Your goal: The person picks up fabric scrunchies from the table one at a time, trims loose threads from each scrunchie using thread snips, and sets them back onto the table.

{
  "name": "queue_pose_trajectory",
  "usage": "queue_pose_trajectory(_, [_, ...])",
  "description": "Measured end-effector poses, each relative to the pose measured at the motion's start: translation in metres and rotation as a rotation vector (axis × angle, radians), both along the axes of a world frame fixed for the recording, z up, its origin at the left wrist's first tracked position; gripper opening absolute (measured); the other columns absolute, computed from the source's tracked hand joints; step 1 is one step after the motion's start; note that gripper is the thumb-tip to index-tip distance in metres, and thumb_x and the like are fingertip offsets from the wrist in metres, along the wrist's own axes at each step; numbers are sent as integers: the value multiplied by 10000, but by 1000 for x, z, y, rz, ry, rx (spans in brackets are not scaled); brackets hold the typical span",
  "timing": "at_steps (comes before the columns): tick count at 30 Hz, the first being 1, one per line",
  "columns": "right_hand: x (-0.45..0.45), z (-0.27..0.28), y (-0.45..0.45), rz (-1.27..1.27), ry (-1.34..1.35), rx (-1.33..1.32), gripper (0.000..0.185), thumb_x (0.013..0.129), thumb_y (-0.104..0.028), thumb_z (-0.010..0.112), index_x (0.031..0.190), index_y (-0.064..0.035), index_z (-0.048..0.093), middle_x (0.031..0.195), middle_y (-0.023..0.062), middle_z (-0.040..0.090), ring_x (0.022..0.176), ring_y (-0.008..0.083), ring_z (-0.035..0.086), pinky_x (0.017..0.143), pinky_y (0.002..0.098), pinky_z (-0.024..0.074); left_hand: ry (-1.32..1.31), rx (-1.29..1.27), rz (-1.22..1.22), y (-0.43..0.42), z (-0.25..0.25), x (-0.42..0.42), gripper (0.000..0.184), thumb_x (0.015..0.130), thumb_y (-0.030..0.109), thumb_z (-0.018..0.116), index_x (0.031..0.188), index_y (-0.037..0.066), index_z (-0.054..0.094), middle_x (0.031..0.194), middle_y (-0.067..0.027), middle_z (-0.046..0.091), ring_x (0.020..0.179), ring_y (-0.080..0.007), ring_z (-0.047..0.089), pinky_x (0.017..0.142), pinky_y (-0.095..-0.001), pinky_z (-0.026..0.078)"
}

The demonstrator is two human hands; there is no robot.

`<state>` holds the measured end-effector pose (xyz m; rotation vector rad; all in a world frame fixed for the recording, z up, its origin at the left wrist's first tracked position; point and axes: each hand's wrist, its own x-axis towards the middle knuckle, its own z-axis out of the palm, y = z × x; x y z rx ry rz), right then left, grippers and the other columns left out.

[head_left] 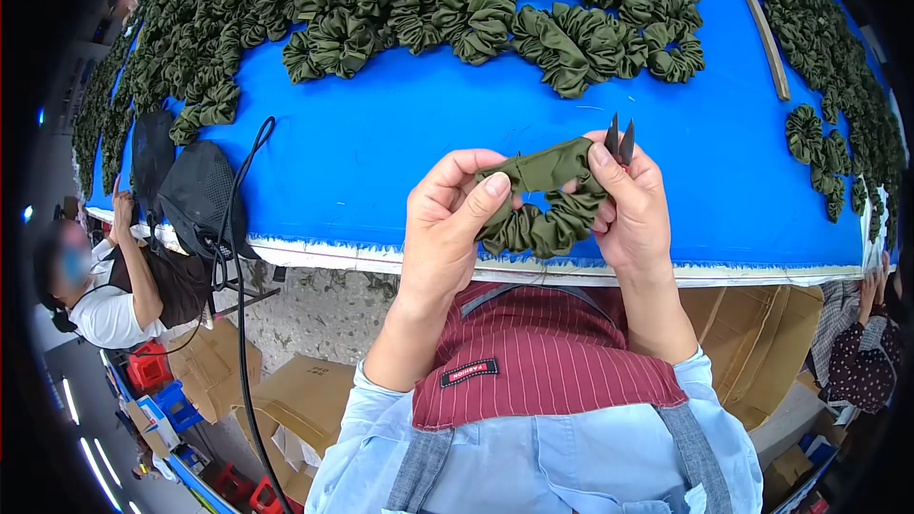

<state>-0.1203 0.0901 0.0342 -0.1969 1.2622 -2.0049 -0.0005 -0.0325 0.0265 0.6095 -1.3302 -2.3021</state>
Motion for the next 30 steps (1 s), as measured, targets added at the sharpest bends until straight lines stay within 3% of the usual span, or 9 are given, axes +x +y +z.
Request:
queue_pose_trajectory(3, [1, -1, -3, -78, 170, 180, 224, 879, -155, 552, 1038, 2, 564, 679, 32, 566, 458, 15, 370, 376, 155, 254, 44, 48, 65, 3, 2, 0, 242, 842, 28, 572, 1077, -19, 536, 868, -70, 589, 763, -104, 552, 715, -197, 449])
queue_pose_trajectory(8, [7, -5, 0, -278, 509, 23, 255, 851, -101, 568, 1071, 28, 570, 677, 11, 523, 526, 51, 406, 445, 174, 316, 6, 65, 188, 9, 8, -8, 202, 848, 39, 570, 1043, -10, 551, 837, -60, 594, 729, -95, 543, 689, -190, 444])
queue_pose_trajectory(9, [8, -4, 2, -281, 509, 26, 255, 851, -101, 568, 1071, 28, 570, 677, 11, 523, 526, 51, 406, 445, 174, 316, 6, 67, 185, 9, 8, -8, 202, 848, 39, 570, 1043, -10, 551, 837, -60, 594, 729, -95, 543, 689, -190, 444])
queue_pose_trajectory(13, [14, 0, 4, -18, 1049, 208, 299, 784, -51, 614, 1065, 45, 582, 692, 50, 545, 551, 108, 448, 488, 206, 374, -17, 40, 142, 9, 7, -8, 164, 851, 58, 554, 1004, -2, 552, 874, -81, 600, 698, -85, 549, 650, -186, 454])
queue_pose_trajectory(18, [16, -3, -3, -93, 1379, 315, 322, 714, -27, 656, 1023, 45, 603, 711, 75, 565, 544, 153, 477, 495, 237, 411, 5, 122, 94, 8, 9, -4, 137, 860, 65, 561, 984, 6, 568, 840, -58, 598, 714, -75, 533, 678, -184, 445])
queue_pose_trajectory(30, [17, -3, -7, -125, 1510, 321, 298, 706, -9, 655, 997, 38, 614, 738, 99, 596, 562, 180, 523, 494, 267, 434, 40, 165, 92, 13, 12, -7, 129, 859, 61, 543, 976, 8, 557, 828, -51, 595, 699, -72, 539, 652, -176, 445])
